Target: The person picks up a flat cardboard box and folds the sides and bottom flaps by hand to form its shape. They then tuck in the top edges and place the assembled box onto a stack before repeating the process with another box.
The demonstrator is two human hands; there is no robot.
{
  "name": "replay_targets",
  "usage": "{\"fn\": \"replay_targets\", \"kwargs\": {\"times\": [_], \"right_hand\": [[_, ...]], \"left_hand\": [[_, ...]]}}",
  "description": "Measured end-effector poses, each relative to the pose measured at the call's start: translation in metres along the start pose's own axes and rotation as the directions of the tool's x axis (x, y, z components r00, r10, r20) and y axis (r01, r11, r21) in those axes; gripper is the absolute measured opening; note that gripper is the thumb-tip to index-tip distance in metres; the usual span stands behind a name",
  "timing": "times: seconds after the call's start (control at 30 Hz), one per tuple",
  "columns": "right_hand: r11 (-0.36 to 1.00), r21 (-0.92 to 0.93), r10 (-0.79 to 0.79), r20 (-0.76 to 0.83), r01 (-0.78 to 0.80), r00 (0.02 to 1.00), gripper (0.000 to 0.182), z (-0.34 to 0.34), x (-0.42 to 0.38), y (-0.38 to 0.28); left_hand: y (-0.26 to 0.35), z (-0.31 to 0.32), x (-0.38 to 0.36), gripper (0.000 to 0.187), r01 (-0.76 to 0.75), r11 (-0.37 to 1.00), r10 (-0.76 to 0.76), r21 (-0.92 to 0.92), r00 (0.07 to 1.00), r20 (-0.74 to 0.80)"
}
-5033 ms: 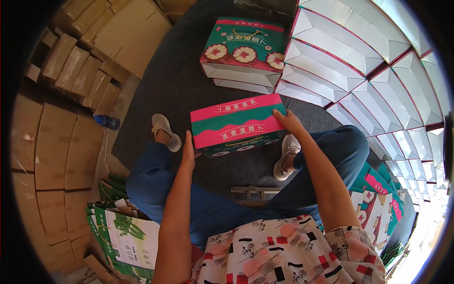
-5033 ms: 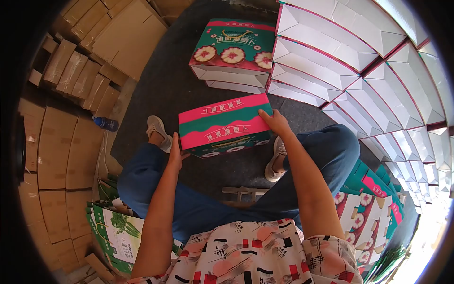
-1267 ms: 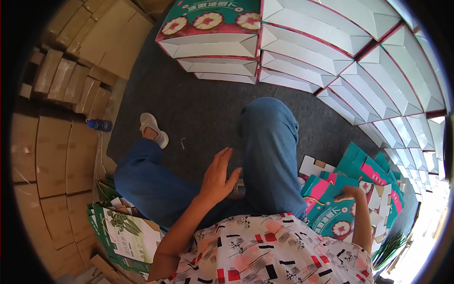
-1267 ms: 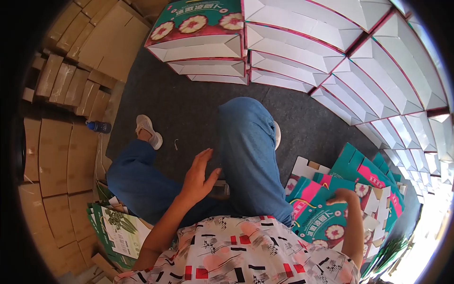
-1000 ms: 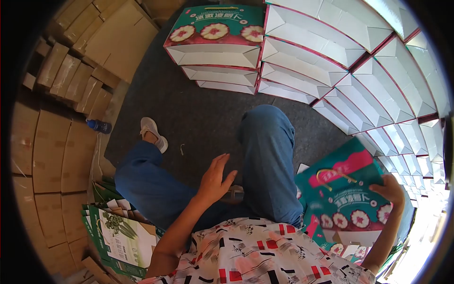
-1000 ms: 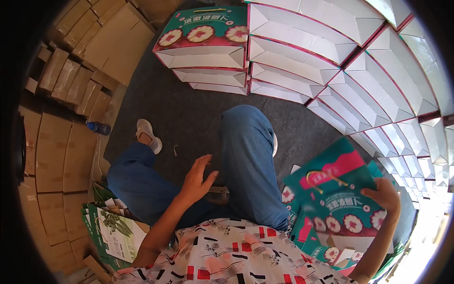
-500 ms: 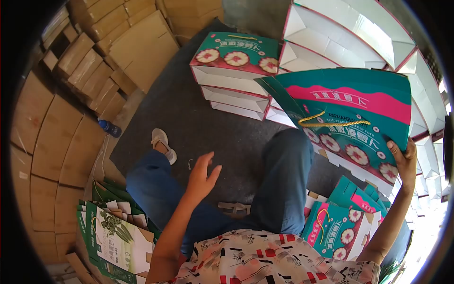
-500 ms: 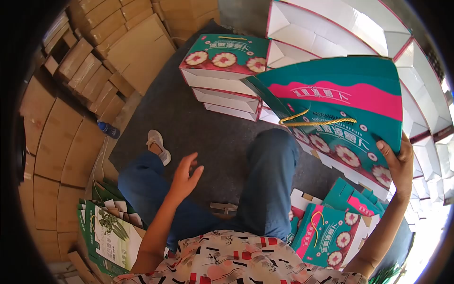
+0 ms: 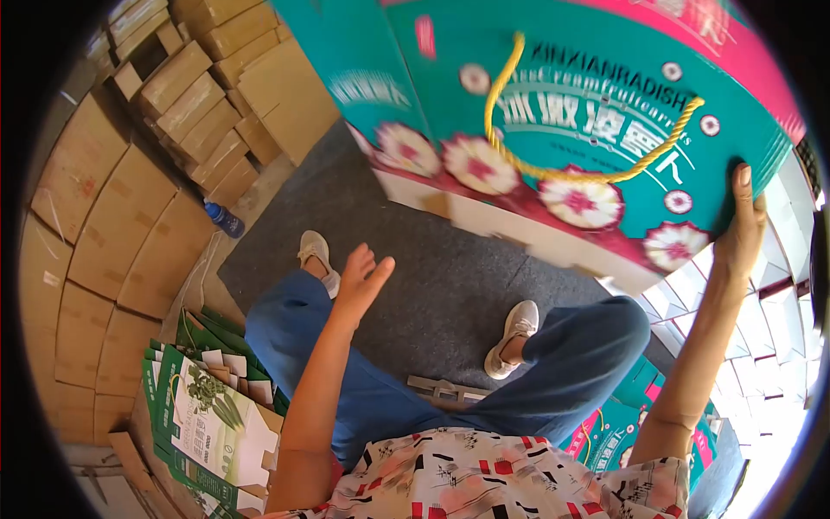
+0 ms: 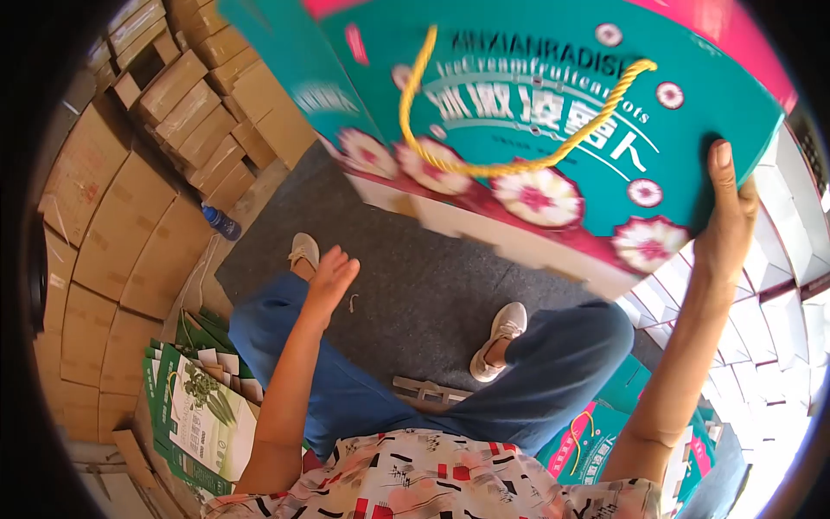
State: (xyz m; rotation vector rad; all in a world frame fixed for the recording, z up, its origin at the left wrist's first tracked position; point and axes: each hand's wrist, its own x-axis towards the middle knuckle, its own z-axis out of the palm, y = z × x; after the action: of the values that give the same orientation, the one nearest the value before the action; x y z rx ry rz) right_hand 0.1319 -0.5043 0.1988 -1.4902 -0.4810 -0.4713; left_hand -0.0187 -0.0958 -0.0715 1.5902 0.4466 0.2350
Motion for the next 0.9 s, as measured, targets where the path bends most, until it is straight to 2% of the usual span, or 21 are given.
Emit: {"fn": "replay_targets", "kwargs": {"times": [0.07, 0.1, 0.13, 0.2, 0.27, 0.33, 0.37, 0.4, 0.47, 0.53, 0.6, 0.63, 0.67, 0.7, 0.73, 0.77, 0.8, 0.83, 0.87, 0.9], "right_hand": [[0.937, 0.324, 0.174, -0.100, -0.134, 0.980, 0.046, 0.047, -0.020, 0.030], [0.881, 0.428, 0.252, -0.065, -0.201, 0.966, 0.047, 0.060, -0.033, 0.042], [0.809, 0.524, 0.326, -0.023, -0.267, 0.945, 0.049, 0.071, -0.048, 0.053], [0.724, 0.597, 0.433, -0.006, -0.344, 0.901, 0.050, 0.094, -0.082, 0.074], [0.604, 0.653, 0.498, 0.138, -0.456, 0.856, 0.050, 0.098, -0.105, 0.089], [0.500, 0.693, 0.638, 0.111, -0.519, 0.762, 0.050, 0.118, -0.147, 0.102], [0.420, 0.697, 0.709, 0.148, -0.582, 0.690, 0.050, 0.128, -0.168, 0.103], [0.337, 0.697, 0.769, 0.184, -0.633, 0.612, 0.051, 0.137, -0.189, 0.105], [0.243, 0.656, 0.788, 0.297, -0.715, 0.540, 0.050, 0.149, -0.231, 0.122], [-0.075, 0.661, 0.858, 0.424, -0.747, 0.289, 0.048, 0.153, -0.268, 0.131], [-0.247, 0.599, 0.846, 0.516, -0.762, 0.131, 0.046, 0.148, -0.301, 0.146], [-0.328, 0.560, 0.830, 0.556, -0.760, 0.051, 0.045, 0.145, -0.318, 0.157], [-0.493, 0.517, 0.732, 0.681, -0.700, -0.012, 0.040, 0.137, -0.337, 0.178], [-0.507, 0.491, 0.752, 0.653, -0.708, -0.086, 0.039, 0.125, -0.354, 0.198], [-0.522, 0.467, 0.770, 0.618, -0.714, -0.159, 0.037, 0.115, -0.364, 0.208], [-0.259, 0.463, 0.896, 0.444, -0.848, -0.031, 0.038, 0.108, -0.368, 0.211], [0.028, 0.327, 0.968, 0.227, -0.945, 0.107, 0.039, 0.102, -0.371, 0.213], [0.227, 0.111, 0.973, 0.010, -0.968, 0.230, 0.041, 0.095, -0.375, 0.216], [0.507, -0.138, 0.830, -0.187, -0.851, 0.525, 0.047, 0.100, -0.374, 0.211], [0.599, -0.063, 0.786, -0.146, -0.798, 0.601, 0.047, 0.096, -0.363, 0.212]], "left_hand": [[0.015, -0.013, -0.024, 0.074, 0.075, 0.974, -0.033, -0.214, 0.981, 0.191], [0.023, -0.019, -0.032, 0.071, 0.050, 0.932, 0.048, -0.360, 0.965, 0.257], [0.035, -0.027, -0.045, 0.070, -0.003, 0.852, 0.128, -0.524, 0.971, 0.203], [0.057, -0.042, -0.077, 0.069, -0.107, 0.608, 0.252, -0.786, 0.966, 0.063], [0.070, -0.053, -0.096, 0.065, -0.263, 0.623, 0.301, -0.736, 0.950, -0.085], [0.103, -0.066, -0.124, 0.059, -0.320, 0.852, 0.197, -0.415, 0.929, -0.314], [0.118, -0.065, -0.130, 0.055, -0.398, 0.810, 0.240, -0.432, 0.896, -0.375], [0.127, -0.071, -0.134, 0.055, -0.393, 0.821, 0.253, -0.413, 0.900, -0.354], [0.140, -0.087, -0.139, 0.056, -0.382, 0.842, 0.276, -0.381, 0.911, -0.306], [0.147, -0.089, -0.133, 0.055, -0.299, 0.858, 0.207, -0.418, 0.945, -0.252], [0.137, -0.093, -0.118, 0.054, -0.206, 0.874, 0.109, -0.440, 0.966, -0.235], [0.131, -0.087, -0.104, 0.051, -0.134, 0.863, 0.068, -0.487, 0.986, -0.152], [0.118, -0.080, -0.092, 0.047, -0.090, 0.862, 0.034, -0.500, 0.992, -0.120], [0.093, -0.075, -0.077, 0.041, -0.034, 0.895, -0.066, -0.444, 0.976, -0.208], [0.101, -0.058, -0.072, 0.039, 0.026, 0.860, -0.030, -0.510, 1.000, 0.000], [0.090, -0.052, -0.063, 0.037, 0.079, 0.871, -0.042, -0.486, 0.995, 0.086], [0.071, -0.048, -0.054, 0.036, 0.129, 0.880, -0.056, -0.457, 0.984, 0.171], [0.059, -0.041, -0.048, 0.034, 0.150, 0.881, -0.068, -0.448, 0.979, 0.194], [0.048, -0.035, -0.044, 0.033, 0.169, 0.883, -0.082, -0.438, 0.974, 0.212], [0.040, -0.030, -0.042, 0.032, 0.189, 0.885, -0.099, -0.426, 0.969, 0.225]]}}
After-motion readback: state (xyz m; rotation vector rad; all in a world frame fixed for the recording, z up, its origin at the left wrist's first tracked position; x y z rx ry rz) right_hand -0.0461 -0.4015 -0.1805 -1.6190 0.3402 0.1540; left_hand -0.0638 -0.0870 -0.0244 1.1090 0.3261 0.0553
